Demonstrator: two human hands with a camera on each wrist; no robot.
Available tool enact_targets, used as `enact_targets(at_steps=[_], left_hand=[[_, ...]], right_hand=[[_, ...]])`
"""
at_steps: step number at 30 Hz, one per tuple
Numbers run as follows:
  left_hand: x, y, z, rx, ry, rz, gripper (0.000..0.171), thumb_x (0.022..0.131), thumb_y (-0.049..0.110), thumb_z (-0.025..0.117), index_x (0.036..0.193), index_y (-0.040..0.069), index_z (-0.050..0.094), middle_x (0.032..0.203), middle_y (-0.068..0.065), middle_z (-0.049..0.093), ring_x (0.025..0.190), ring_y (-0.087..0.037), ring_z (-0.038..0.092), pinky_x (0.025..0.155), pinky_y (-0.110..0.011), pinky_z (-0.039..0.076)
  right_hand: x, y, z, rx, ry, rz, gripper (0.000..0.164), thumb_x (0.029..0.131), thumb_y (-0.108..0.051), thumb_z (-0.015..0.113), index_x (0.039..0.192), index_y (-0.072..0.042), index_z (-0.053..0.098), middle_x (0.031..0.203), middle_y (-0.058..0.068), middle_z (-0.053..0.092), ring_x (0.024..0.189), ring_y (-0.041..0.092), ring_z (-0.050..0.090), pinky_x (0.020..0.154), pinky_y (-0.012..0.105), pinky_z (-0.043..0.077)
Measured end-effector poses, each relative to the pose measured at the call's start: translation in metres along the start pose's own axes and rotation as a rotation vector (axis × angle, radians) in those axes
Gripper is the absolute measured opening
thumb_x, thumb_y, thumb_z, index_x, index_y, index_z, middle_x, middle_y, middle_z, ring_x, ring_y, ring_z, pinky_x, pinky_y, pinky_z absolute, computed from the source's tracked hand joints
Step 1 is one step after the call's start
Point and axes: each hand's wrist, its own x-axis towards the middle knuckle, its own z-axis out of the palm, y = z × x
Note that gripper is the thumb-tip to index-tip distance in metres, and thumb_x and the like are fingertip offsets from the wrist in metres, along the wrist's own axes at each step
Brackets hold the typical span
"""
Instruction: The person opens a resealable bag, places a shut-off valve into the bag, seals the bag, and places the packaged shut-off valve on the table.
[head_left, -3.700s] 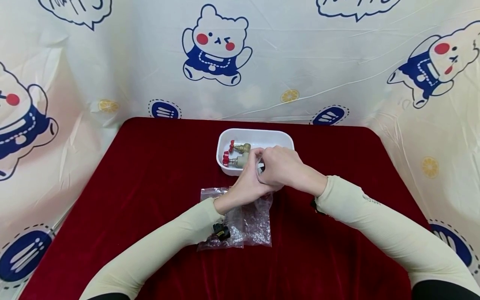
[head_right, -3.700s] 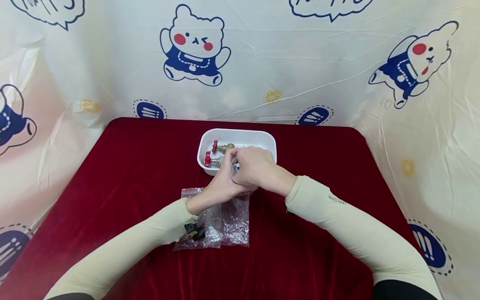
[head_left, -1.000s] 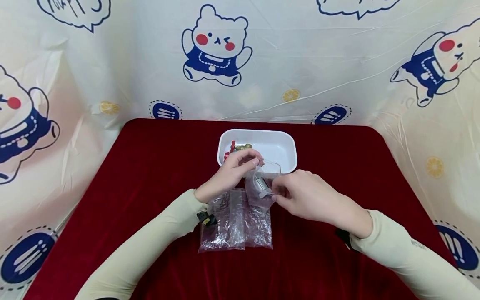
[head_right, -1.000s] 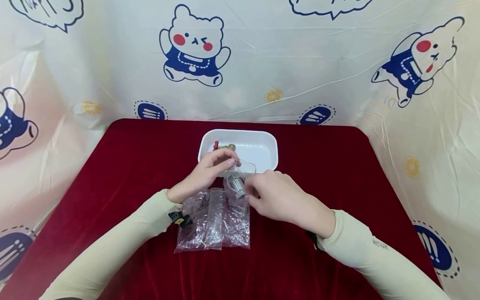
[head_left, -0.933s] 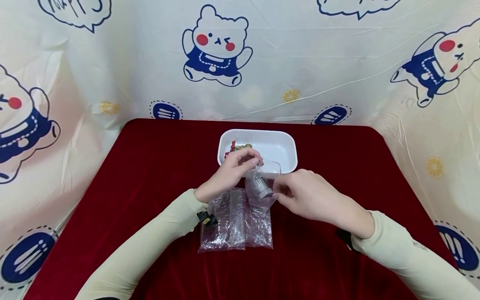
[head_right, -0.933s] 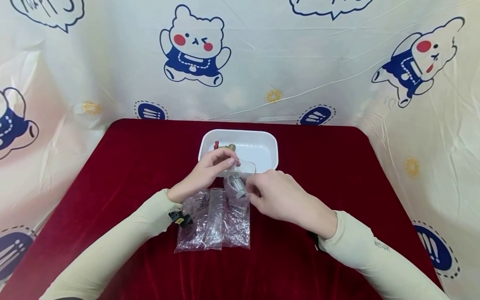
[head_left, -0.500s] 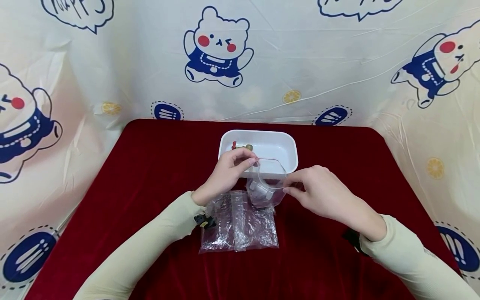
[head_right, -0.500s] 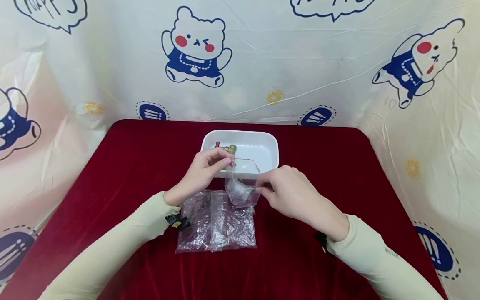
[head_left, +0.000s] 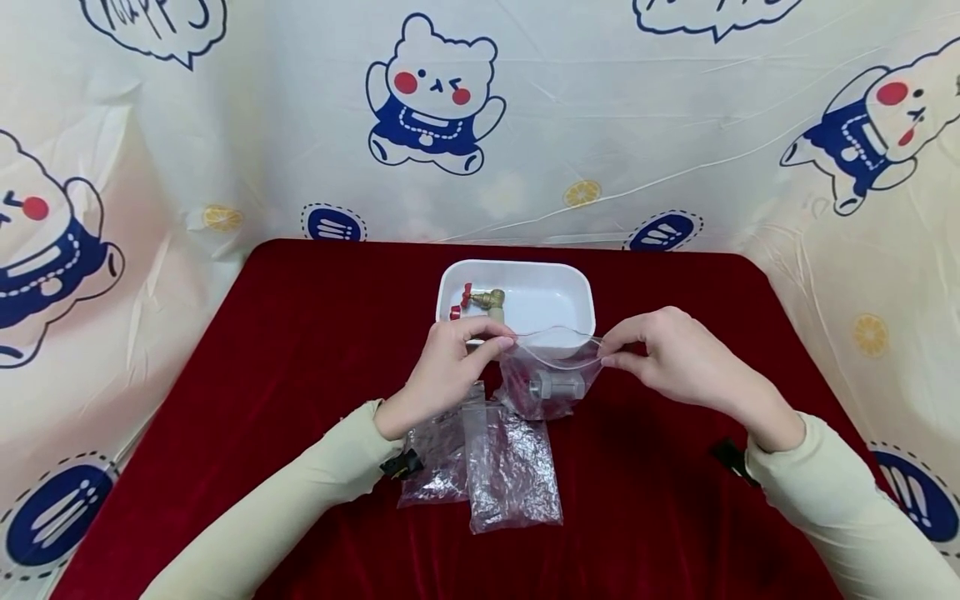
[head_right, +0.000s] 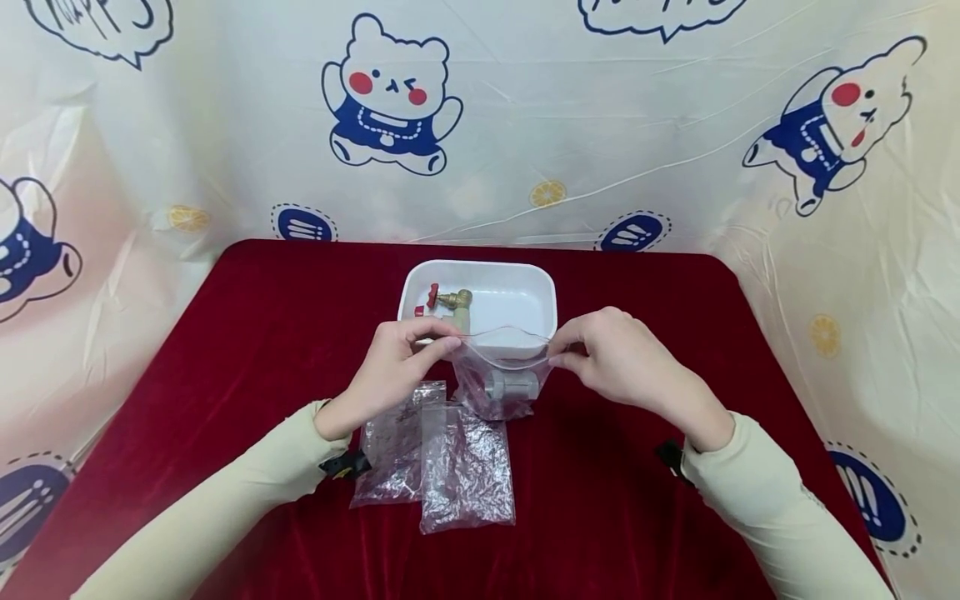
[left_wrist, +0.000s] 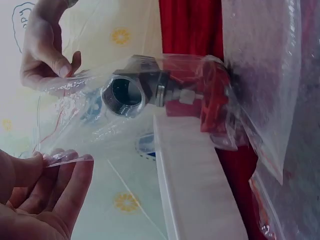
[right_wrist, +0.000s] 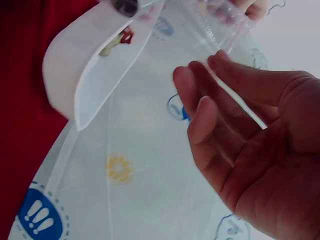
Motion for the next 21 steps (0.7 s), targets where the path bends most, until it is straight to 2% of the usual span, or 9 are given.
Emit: enact_targets(at_steps=[4, 11, 17, 21], left_hand=[[-0.001, 0.001, -0.001, 0.065, 0.011, 0.027, 0.009, 0.101, 0.007, 0.072, 0.104, 0.007, 0.080, 0.103, 0.000, 0.077, 0.086, -0.012, 0.069, 0.072, -0.035, 0.057], [-0.001, 0.001, -0.004, 0.143, -0.024, 0.075, 0.010, 0.102, 0.007, 0.071, 0.108, 0.005, 0.078, 0.108, -0.003, 0.076, 0.093, -0.011, 0.070, 0.078, -0.031, 0.059], [-0.003, -0.003, -0.009, 0.244, -0.039, 0.111, 0.012, 0.101, 0.007, 0.072, 0.111, 0.005, 0.078, 0.110, -0.004, 0.076, 0.098, -0.013, 0.069, 0.081, -0.030, 0.058], [-0.002, -0.003, -0.014, 0.280, -0.052, 0.138, 0.013, 0.100, 0.007, 0.073, 0.111, 0.004, 0.077, 0.112, -0.006, 0.075, 0.099, -0.015, 0.070, 0.078, -0.029, 0.059]], right_hand=[[0.001, 0.008, 0.003, 0.037, 0.023, -0.026, 0.020, 0.086, 0.003, 0.085, 0.095, -0.015, 0.083, 0.096, -0.008, 0.077, 0.088, 0.008, 0.072, 0.078, 0.038, 0.061], [0.004, 0.007, 0.014, 0.106, 0.063, -0.039, 0.020, 0.088, 0.005, 0.082, 0.096, -0.014, 0.083, 0.095, -0.009, 0.077, 0.078, 0.005, 0.067, 0.071, 0.031, 0.058], [0.002, 0.006, 0.019, 0.127, 0.103, 0.017, 0.018, 0.089, 0.002, 0.082, 0.097, -0.014, 0.083, 0.092, -0.004, 0.077, 0.065, 0.010, 0.053, 0.057, 0.026, 0.046], [0.000, 0.007, 0.020, 0.137, 0.107, 0.057, 0.019, 0.089, 0.002, 0.081, 0.096, -0.016, 0.080, 0.089, -0.005, 0.076, 0.070, 0.011, 0.059, 0.059, 0.027, 0.051]])
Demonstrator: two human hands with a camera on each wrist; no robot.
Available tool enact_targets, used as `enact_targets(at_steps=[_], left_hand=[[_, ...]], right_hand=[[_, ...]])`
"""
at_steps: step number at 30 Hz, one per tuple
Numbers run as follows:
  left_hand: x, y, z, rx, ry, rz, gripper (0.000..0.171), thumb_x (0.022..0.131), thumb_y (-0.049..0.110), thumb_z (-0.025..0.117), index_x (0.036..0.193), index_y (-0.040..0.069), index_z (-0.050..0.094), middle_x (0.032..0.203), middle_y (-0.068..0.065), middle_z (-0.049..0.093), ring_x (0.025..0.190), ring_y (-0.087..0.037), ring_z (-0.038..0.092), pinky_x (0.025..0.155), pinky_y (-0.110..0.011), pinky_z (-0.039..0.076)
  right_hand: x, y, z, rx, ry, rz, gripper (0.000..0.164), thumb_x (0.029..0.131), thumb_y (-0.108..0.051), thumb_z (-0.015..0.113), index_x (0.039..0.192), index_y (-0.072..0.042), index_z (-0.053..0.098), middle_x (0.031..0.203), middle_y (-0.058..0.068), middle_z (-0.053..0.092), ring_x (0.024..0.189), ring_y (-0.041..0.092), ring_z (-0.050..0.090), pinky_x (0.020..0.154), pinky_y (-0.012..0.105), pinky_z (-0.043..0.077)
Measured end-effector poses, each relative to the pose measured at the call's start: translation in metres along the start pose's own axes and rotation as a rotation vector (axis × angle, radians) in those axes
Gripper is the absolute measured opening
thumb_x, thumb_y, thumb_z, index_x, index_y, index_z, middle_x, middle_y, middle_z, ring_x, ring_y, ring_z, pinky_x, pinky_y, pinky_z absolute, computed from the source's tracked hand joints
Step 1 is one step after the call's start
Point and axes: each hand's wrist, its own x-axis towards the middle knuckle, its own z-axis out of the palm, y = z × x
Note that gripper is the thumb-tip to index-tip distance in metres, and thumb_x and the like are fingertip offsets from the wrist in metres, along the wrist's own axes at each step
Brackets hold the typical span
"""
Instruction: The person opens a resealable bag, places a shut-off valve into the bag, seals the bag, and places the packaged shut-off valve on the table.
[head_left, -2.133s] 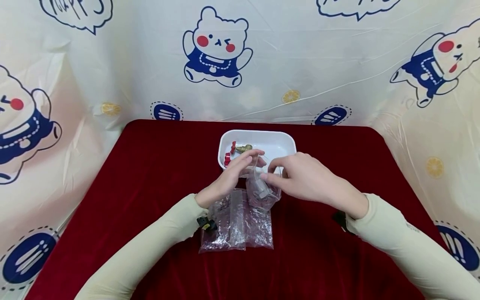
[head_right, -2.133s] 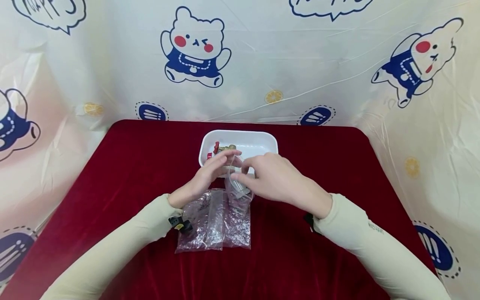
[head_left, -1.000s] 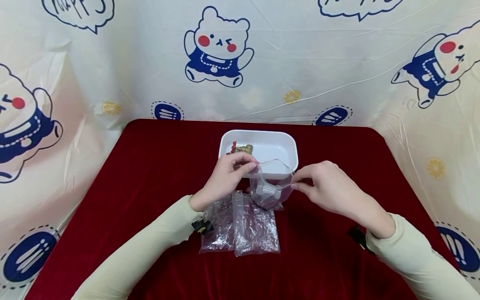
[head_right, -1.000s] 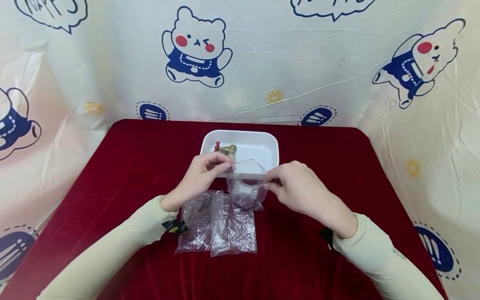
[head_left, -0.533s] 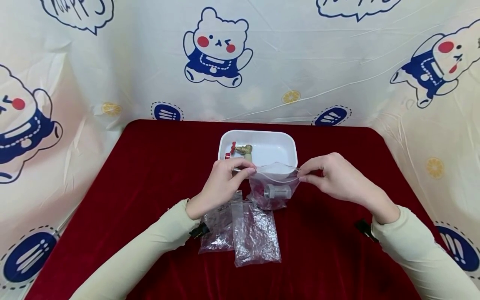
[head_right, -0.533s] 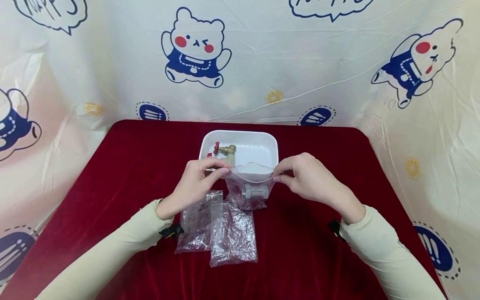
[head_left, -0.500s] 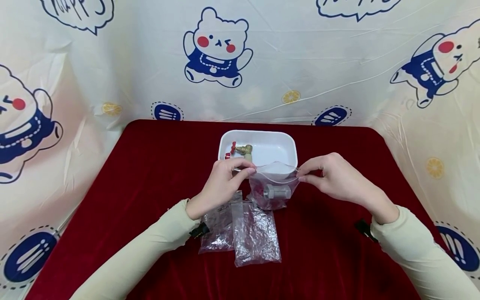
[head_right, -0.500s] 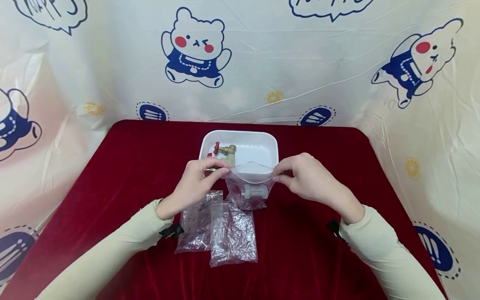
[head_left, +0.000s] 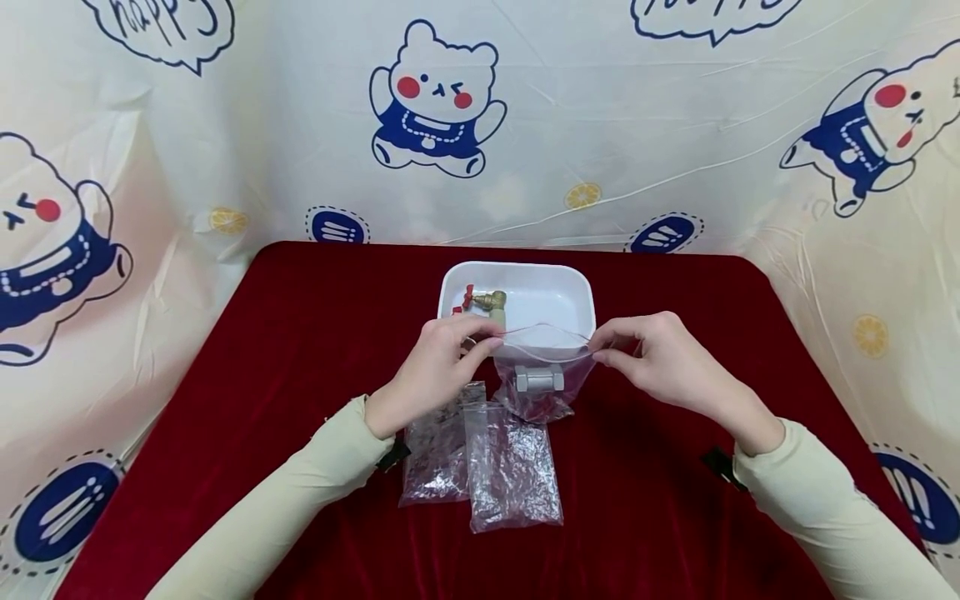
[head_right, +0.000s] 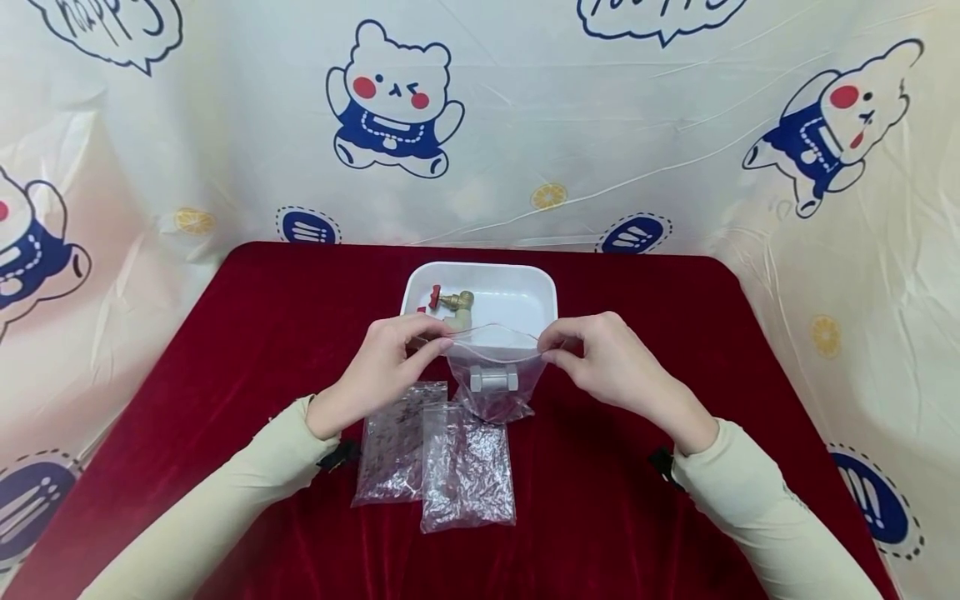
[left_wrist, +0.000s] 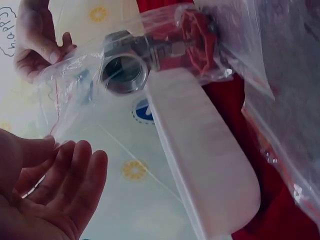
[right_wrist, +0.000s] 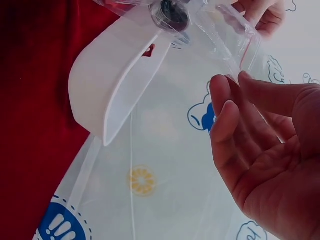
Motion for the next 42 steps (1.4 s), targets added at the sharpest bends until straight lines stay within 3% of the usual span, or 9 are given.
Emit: enact_targets(at_steps=[10, 19, 23, 28, 33, 36, 40, 42], left_hand=[[0.000, -0.002, -0.006, 0.238, -0.057, 0.156, 0.006, 0.103, 0.006, 0.069, 0.108, 0.006, 0.071, 0.104, -0.003, 0.070, 0.086, -0.013, 0.062, 0.075, -0.031, 0.054], [-0.001, 0.001, -0.003, 0.267, -0.078, 0.137, 0.005, 0.103, 0.005, 0.062, 0.102, 0.010, 0.063, 0.097, 0.000, 0.063, 0.078, -0.014, 0.055, 0.066, -0.028, 0.049], [0.001, 0.003, -0.003, 0.247, -0.079, 0.121, 0.005, 0.104, 0.008, 0.062, 0.101, 0.011, 0.063, 0.098, 0.001, 0.063, 0.079, -0.015, 0.056, 0.067, -0.029, 0.050], [0.004, 0.005, -0.004, 0.238, -0.079, 0.112, 0.004, 0.105, 0.010, 0.063, 0.102, 0.011, 0.063, 0.098, 0.002, 0.062, 0.079, -0.012, 0.054, 0.066, -0.027, 0.050], [0.006, 0.005, -0.004, 0.235, -0.074, 0.119, 0.005, 0.104, 0.007, 0.064, 0.102, 0.012, 0.063, 0.097, 0.002, 0.061, 0.078, -0.011, 0.053, 0.065, -0.026, 0.050], [0.005, 0.004, -0.003, 0.234, -0.070, 0.116, 0.006, 0.104, 0.007, 0.063, 0.101, 0.012, 0.062, 0.098, 0.002, 0.061, 0.077, -0.014, 0.055, 0.065, -0.026, 0.050], [0.005, 0.004, -0.003, 0.238, -0.060, 0.110, 0.006, 0.104, 0.007, 0.062, 0.101, 0.012, 0.063, 0.098, 0.002, 0.061, 0.078, -0.014, 0.055, 0.065, -0.026, 0.050], [0.005, 0.004, -0.003, 0.243, -0.054, 0.110, 0.006, 0.104, 0.007, 0.063, 0.101, 0.012, 0.063, 0.098, 0.002, 0.062, 0.079, -0.012, 0.054, 0.065, -0.026, 0.050]], right_hand=[[-0.004, 0.006, 0.002, 0.018, 0.029, 0.033, 0.026, 0.091, -0.001, 0.082, 0.113, -0.012, 0.071, 0.094, 0.003, 0.078, 0.078, 0.008, 0.068, 0.061, 0.029, 0.051], [-0.001, 0.006, 0.005, -0.016, 0.047, 0.049, 0.039, 0.090, 0.002, 0.080, 0.125, -0.011, 0.069, 0.090, 0.000, 0.076, 0.065, 0.013, 0.057, 0.058, 0.029, 0.047], [0.007, -0.002, 0.005, -0.115, 0.029, 0.017, 0.037, 0.091, -0.004, 0.080, 0.127, -0.009, 0.069, 0.093, -0.004, 0.072, 0.073, 0.013, 0.057, 0.064, 0.032, 0.049], [0.025, -0.023, 0.009, -0.187, -0.008, -0.053, 0.044, 0.091, -0.024, 0.083, 0.131, -0.010, 0.070, 0.110, 0.002, 0.070, 0.091, 0.017, 0.061, 0.072, 0.037, 0.054], [0.046, -0.042, 0.022, -0.228, -0.057, -0.149, 0.037, 0.094, -0.028, 0.080, 0.125, -0.009, 0.074, 0.115, 0.006, 0.074, 0.101, 0.023, 0.068, 0.081, 0.043, 0.057], [0.057, -0.046, 0.031, -0.261, -0.073, -0.197, 0.023, 0.095, -0.022, 0.078, 0.113, -0.009, 0.077, 0.104, 0.003, 0.075, 0.089, 0.021, 0.068, 0.073, 0.039, 0.057], [0.068, -0.046, 0.041, -0.268, -0.049, -0.253, 0.002, 0.092, -0.014, 0.076, 0.093, -0.013, 0.076, 0.087, -0.003, 0.071, 0.072, 0.016, 0.058, 0.062, 0.033, 0.049], [0.070, -0.046, 0.044, -0.264, -0.040, -0.268, 0.004, 0.092, -0.011, 0.075, 0.088, -0.014, 0.074, 0.082, -0.005, 0.068, 0.069, 0.015, 0.053, 0.060, 0.032, 0.046]])
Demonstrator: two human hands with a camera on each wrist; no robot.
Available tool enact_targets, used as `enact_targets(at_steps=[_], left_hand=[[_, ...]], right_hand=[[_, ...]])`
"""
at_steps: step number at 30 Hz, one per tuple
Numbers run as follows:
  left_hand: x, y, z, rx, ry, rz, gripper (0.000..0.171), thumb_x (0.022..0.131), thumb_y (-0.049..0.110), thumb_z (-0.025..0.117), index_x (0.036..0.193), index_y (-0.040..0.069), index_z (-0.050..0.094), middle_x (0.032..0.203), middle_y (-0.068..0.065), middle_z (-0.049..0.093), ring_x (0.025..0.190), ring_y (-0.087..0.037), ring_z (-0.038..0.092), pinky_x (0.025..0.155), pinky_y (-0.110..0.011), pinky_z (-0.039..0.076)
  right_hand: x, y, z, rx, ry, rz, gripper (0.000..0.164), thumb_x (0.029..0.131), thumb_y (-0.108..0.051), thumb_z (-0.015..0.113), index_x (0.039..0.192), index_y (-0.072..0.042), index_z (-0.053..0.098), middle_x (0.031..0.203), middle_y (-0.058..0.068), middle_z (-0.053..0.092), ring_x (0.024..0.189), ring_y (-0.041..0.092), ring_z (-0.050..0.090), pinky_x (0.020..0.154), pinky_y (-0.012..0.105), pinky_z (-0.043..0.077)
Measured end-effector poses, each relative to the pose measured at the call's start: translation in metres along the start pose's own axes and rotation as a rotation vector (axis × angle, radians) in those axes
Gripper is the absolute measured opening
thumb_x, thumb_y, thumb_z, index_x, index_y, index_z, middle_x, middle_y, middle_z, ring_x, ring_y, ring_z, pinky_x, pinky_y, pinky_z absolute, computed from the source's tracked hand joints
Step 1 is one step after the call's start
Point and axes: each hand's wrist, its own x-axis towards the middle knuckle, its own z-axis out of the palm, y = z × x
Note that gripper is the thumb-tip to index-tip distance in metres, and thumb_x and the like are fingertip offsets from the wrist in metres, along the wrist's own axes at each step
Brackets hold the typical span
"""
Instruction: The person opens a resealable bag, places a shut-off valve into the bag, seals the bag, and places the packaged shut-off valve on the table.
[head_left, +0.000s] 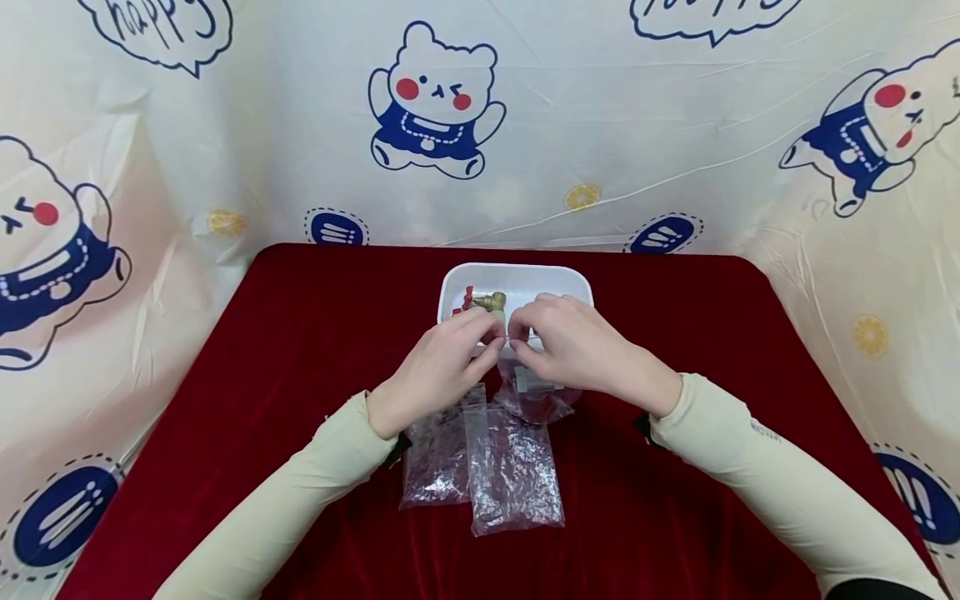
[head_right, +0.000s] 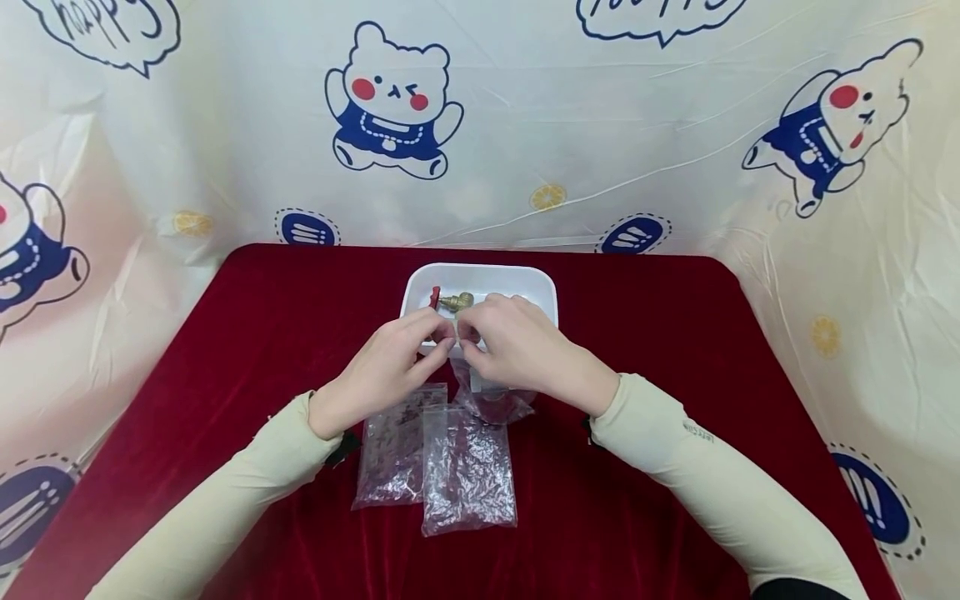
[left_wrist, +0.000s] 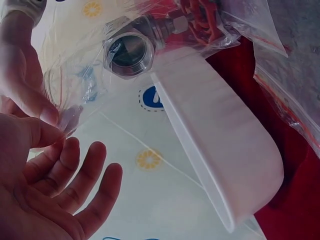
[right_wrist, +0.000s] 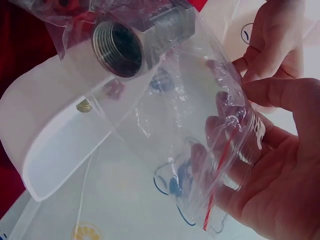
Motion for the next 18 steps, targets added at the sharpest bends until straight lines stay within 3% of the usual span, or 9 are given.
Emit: enact_targets(at_steps=[12, 18], left_hand=[[-0.0008, -0.0001, 0.0007, 0.005, 0.001, -0.014, 0.006, 0.103, 0.007, 0.062, 0.101, 0.012, 0.064, 0.096, 0.002, 0.062, 0.079, -0.012, 0.053, 0.066, -0.028, 0.049], [-0.0010, -0.0005, 0.0008, 0.003, 0.005, -0.012, 0.006, 0.103, 0.006, 0.062, 0.100, 0.012, 0.063, 0.097, 0.002, 0.062, 0.078, -0.014, 0.054, 0.065, -0.028, 0.048]], right_hand=[[0.0015, 0.0057, 0.0094, 0.022, 0.054, -0.077, 0.006, 0.091, -0.005, 0.072, 0.091, -0.010, 0.076, 0.085, -0.001, 0.071, 0.072, 0.015, 0.056, 0.063, 0.032, 0.047], [-0.0028, 0.0078, 0.0074, 0.035, 0.046, -0.013, 0.004, 0.092, -0.011, 0.075, 0.089, -0.013, 0.073, 0.083, -0.005, 0.068, 0.071, 0.014, 0.054, 0.062, 0.031, 0.046]])
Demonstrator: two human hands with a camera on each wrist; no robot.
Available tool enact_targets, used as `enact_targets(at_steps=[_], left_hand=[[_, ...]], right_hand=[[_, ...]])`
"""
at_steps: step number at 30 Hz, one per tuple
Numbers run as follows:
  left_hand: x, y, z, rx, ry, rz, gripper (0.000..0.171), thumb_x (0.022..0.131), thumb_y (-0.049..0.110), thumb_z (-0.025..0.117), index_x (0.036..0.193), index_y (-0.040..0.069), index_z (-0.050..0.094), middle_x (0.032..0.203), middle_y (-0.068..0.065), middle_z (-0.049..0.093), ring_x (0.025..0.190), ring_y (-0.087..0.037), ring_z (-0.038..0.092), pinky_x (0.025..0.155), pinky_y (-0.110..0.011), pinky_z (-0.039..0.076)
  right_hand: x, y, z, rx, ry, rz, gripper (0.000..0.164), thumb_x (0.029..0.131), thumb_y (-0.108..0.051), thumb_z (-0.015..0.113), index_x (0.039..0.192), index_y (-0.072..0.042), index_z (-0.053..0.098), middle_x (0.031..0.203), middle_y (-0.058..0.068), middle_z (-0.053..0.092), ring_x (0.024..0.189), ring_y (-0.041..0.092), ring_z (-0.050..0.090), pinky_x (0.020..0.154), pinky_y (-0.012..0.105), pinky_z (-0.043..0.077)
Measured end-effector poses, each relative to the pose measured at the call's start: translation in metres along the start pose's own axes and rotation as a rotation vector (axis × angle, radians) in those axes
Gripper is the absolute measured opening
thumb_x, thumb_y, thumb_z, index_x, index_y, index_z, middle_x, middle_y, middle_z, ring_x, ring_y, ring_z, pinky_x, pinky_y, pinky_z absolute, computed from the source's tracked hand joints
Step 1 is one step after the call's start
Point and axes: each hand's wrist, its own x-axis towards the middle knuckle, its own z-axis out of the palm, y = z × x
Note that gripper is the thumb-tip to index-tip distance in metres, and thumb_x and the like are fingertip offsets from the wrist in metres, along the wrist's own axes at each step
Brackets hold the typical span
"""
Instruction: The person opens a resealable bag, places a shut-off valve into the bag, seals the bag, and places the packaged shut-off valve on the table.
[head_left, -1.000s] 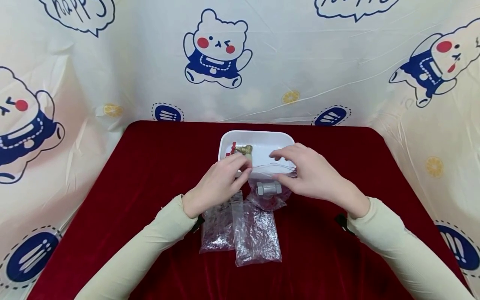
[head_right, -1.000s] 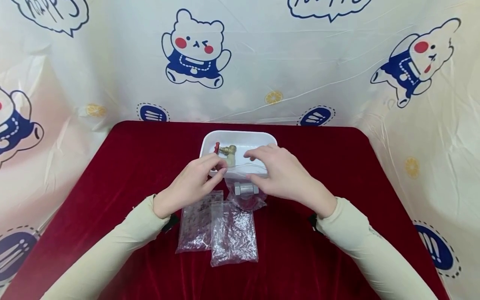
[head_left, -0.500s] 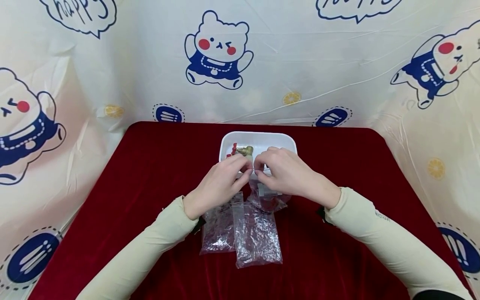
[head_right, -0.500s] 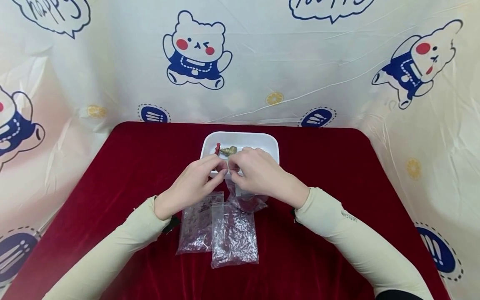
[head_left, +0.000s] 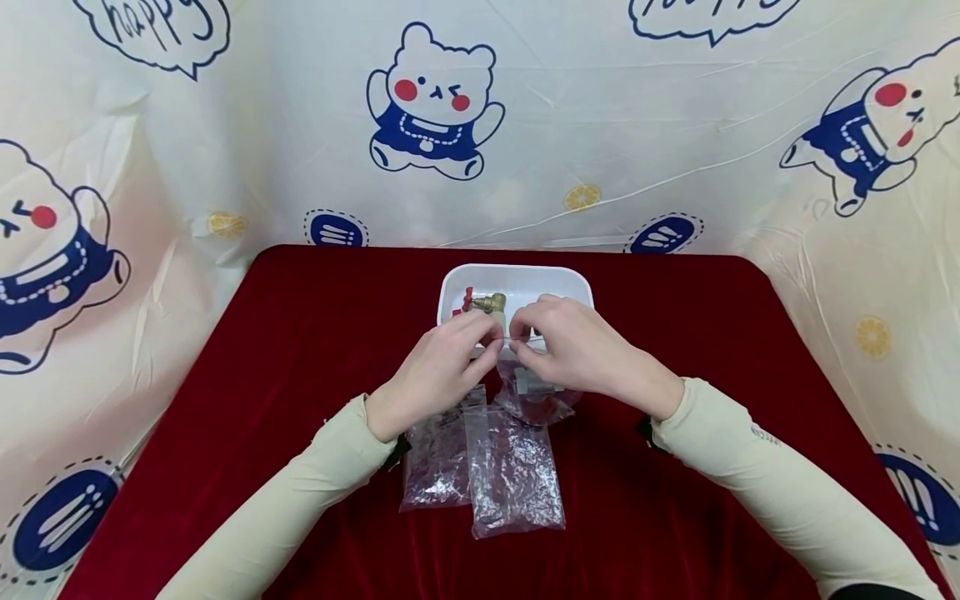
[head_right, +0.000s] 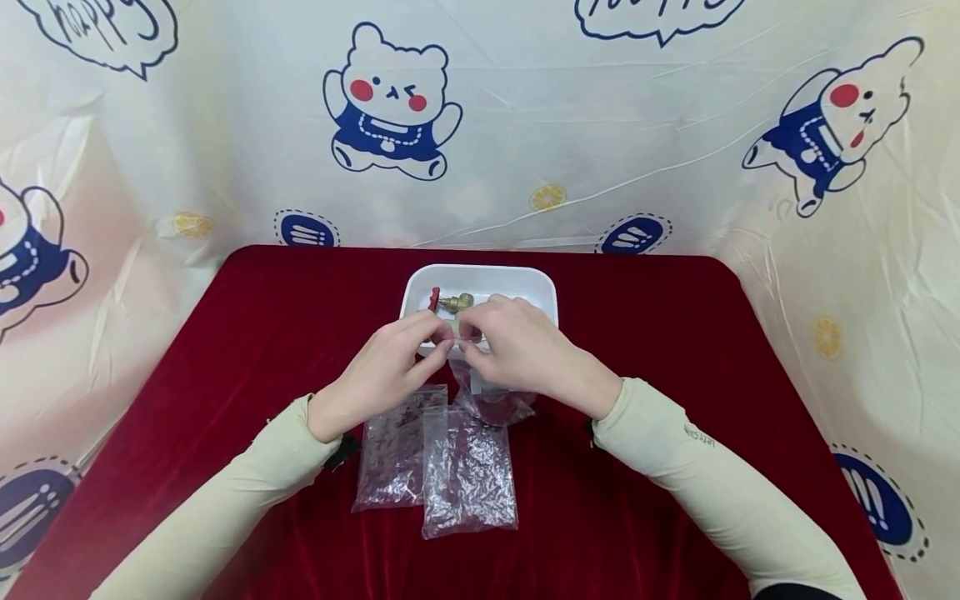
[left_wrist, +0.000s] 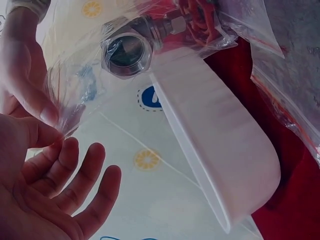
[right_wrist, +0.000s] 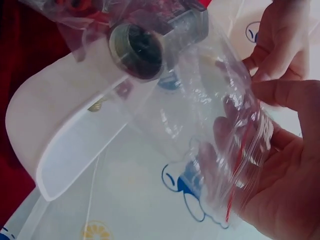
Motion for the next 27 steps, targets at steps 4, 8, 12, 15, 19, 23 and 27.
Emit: enact_targets(at_steps=[4, 8, 12, 15, 19, 23, 27], left_hand=[[0.000, 0.000, 0.000, -0.003, -0.002, -0.006, 0.007, 0.103, 0.007, 0.062, 0.100, 0.013, 0.063, 0.097, 0.002, 0.062, 0.079, -0.014, 0.055, 0.066, -0.028, 0.049], [0.000, 0.000, 0.000, -0.002, -0.002, -0.016, 0.007, 0.104, 0.008, 0.062, 0.100, 0.013, 0.064, 0.096, 0.002, 0.062, 0.079, -0.016, 0.056, 0.066, -0.029, 0.049], [0.000, 0.000, 0.000, -0.001, -0.011, -0.028, 0.007, 0.105, 0.009, 0.061, 0.099, 0.013, 0.063, 0.095, 0.003, 0.061, 0.079, -0.018, 0.057, 0.066, -0.029, 0.049], [0.000, 0.000, 0.000, 0.001, -0.014, -0.030, 0.008, 0.105, 0.009, 0.061, 0.098, 0.014, 0.063, 0.095, 0.004, 0.061, 0.079, -0.017, 0.057, 0.066, -0.028, 0.049], [-0.001, -0.001, -0.001, 0.005, -0.012, -0.028, 0.008, 0.105, 0.010, 0.061, 0.099, 0.015, 0.063, 0.096, 0.005, 0.061, 0.079, -0.016, 0.057, 0.066, -0.028, 0.049], [-0.001, -0.002, 0.000, 0.004, -0.016, -0.030, 0.008, 0.106, 0.011, 0.060, 0.100, 0.015, 0.063, 0.099, 0.005, 0.062, 0.080, -0.018, 0.058, 0.066, -0.028, 0.048], [-0.001, -0.002, 0.000, 0.008, -0.015, -0.029, 0.007, 0.106, 0.011, 0.060, 0.100, 0.015, 0.063, 0.100, 0.004, 0.062, 0.081, -0.017, 0.057, 0.067, -0.029, 0.048]], right_hand=[[-0.004, 0.002, -0.001, 0.023, 0.009, 0.023, 0.006, 0.090, -0.010, 0.075, 0.087, -0.014, 0.072, 0.082, -0.006, 0.067, 0.072, 0.014, 0.053, 0.063, 0.031, 0.046], [-0.004, 0.003, 0.001, 0.034, 0.032, -0.016, 0.008, 0.089, -0.006, 0.074, 0.086, -0.013, 0.071, 0.082, -0.004, 0.066, 0.071, 0.014, 0.053, 0.063, 0.031, 0.046], [-0.005, 0.003, 0.003, 0.041, 0.046, -0.035, 0.009, 0.088, -0.003, 0.072, 0.085, -0.012, 0.071, 0.080, -0.004, 0.065, 0.071, 0.015, 0.052, 0.063, 0.031, 0.046], [-0.006, 0.002, 0.004, 0.039, 0.046, -0.030, 0.009, 0.088, -0.004, 0.072, 0.085, -0.012, 0.071, 0.081, -0.004, 0.065, 0.071, 0.015, 0.053, 0.064, 0.031, 0.046], [-0.009, 0.003, 0.004, 0.028, 0.046, -0.003, 0.007, 0.088, -0.007, 0.074, 0.086, -0.012, 0.071, 0.082, -0.002, 0.067, 0.073, 0.016, 0.055, 0.063, 0.032, 0.047], [-0.012, 0.004, 0.003, 0.021, 0.050, 0.022, 0.007, 0.086, -0.008, 0.074, 0.084, -0.014, 0.070, 0.080, -0.003, 0.066, 0.072, 0.016, 0.054, 0.061, 0.032, 0.047], [-0.014, 0.006, 0.005, 0.029, 0.073, 0.011, 0.008, 0.085, -0.007, 0.074, 0.082, -0.014, 0.071, 0.078, -0.005, 0.065, 0.069, 0.015, 0.053, 0.061, 0.032, 0.046]])
